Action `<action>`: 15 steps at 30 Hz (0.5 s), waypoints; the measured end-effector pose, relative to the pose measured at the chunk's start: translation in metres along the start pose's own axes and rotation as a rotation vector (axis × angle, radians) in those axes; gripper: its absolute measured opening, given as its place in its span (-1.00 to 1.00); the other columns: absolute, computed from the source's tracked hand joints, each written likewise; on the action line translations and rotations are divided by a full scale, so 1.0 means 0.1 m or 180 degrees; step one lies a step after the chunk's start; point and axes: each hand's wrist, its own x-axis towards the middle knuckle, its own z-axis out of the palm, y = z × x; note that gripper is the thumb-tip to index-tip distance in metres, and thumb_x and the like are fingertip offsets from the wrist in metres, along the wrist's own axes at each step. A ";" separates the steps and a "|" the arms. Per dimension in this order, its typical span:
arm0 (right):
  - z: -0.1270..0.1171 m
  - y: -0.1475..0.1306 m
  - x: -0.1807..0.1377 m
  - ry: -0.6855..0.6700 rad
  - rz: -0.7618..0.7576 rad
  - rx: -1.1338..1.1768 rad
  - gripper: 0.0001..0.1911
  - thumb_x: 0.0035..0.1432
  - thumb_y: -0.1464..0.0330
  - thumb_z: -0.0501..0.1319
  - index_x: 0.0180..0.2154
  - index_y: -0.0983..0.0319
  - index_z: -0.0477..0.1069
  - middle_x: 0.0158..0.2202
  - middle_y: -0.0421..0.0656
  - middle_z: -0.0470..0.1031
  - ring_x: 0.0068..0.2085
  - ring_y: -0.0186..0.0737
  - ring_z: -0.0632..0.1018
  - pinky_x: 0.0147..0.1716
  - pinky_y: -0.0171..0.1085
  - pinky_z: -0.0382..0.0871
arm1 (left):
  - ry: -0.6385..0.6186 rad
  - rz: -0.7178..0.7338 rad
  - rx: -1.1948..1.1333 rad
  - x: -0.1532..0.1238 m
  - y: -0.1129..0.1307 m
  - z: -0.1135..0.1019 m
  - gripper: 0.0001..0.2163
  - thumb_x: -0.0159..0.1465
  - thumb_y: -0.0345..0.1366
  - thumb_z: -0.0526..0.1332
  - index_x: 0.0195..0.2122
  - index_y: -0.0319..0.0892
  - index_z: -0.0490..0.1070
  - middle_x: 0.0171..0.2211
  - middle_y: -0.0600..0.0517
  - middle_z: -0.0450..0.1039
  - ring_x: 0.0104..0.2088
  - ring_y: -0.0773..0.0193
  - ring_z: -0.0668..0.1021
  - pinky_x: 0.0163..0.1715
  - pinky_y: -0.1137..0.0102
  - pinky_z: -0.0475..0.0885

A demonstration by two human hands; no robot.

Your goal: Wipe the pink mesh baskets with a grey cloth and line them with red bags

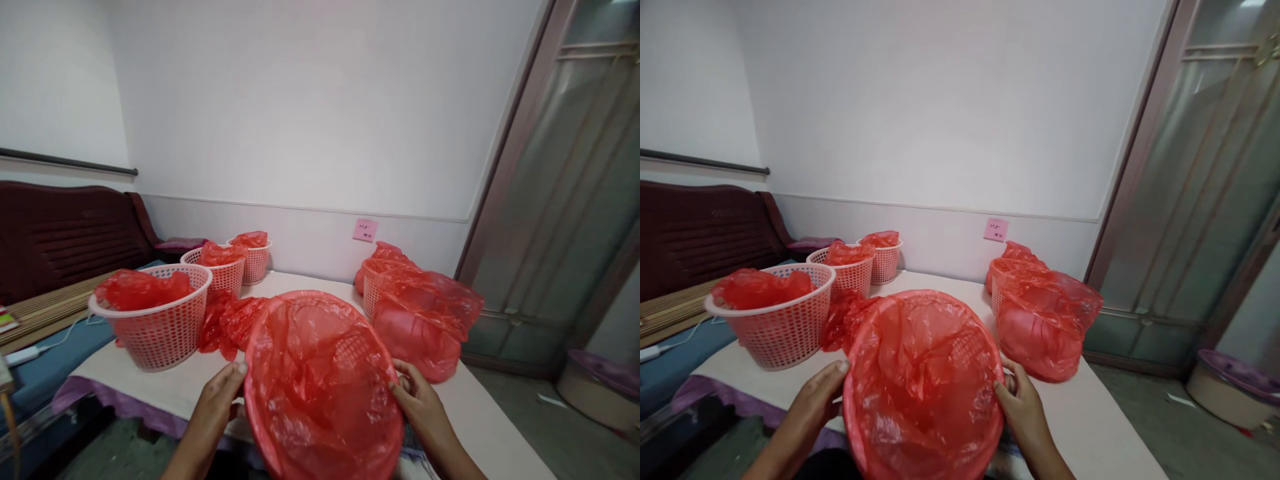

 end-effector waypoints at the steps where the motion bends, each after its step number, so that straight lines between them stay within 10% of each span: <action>1: -0.03 -0.02 -0.02 -0.0044 0.0003 -0.0063 -0.58 -0.10 0.13 0.25 -0.20 0.21 0.45 -0.56 -0.24 0.46 -0.46 -0.14 0.51 -0.45 -0.25 0.39 | -0.0108 0.0021 0.0095 -0.05 -0.02 0.00 -0.66 0.11 0.02 0.28 -0.52 -0.16 0.35 -0.58 0.15 0.33 -0.59 0.37 0.39 -0.59 0.49 0.32; 10: -0.19 0.05 0.05 -0.0517 0.0222 -0.0142 -0.59 -0.03 0.05 0.22 -0.26 0.23 0.46 -0.37 -0.11 0.56 -0.19 0.02 0.56 -0.31 -0.17 0.43 | -0.0624 0.0341 0.0594 -0.28 -0.04 0.00 -0.66 0.21 -0.02 0.19 -0.55 -0.15 0.38 -0.63 0.13 0.28 -0.56 0.34 0.33 -0.51 0.48 0.30; 15: -0.16 -0.38 -0.06 0.0365 -0.0915 -0.1380 -0.59 0.00 0.11 0.21 -0.15 0.19 0.46 -0.24 -0.06 0.53 -0.22 -0.03 0.52 -0.19 -0.12 0.38 | -0.0665 0.0199 0.0347 -0.24 -0.14 0.01 -0.68 0.20 0.00 0.20 -0.48 -0.16 0.46 -0.56 0.09 0.38 -0.49 0.29 0.38 -0.36 0.44 0.38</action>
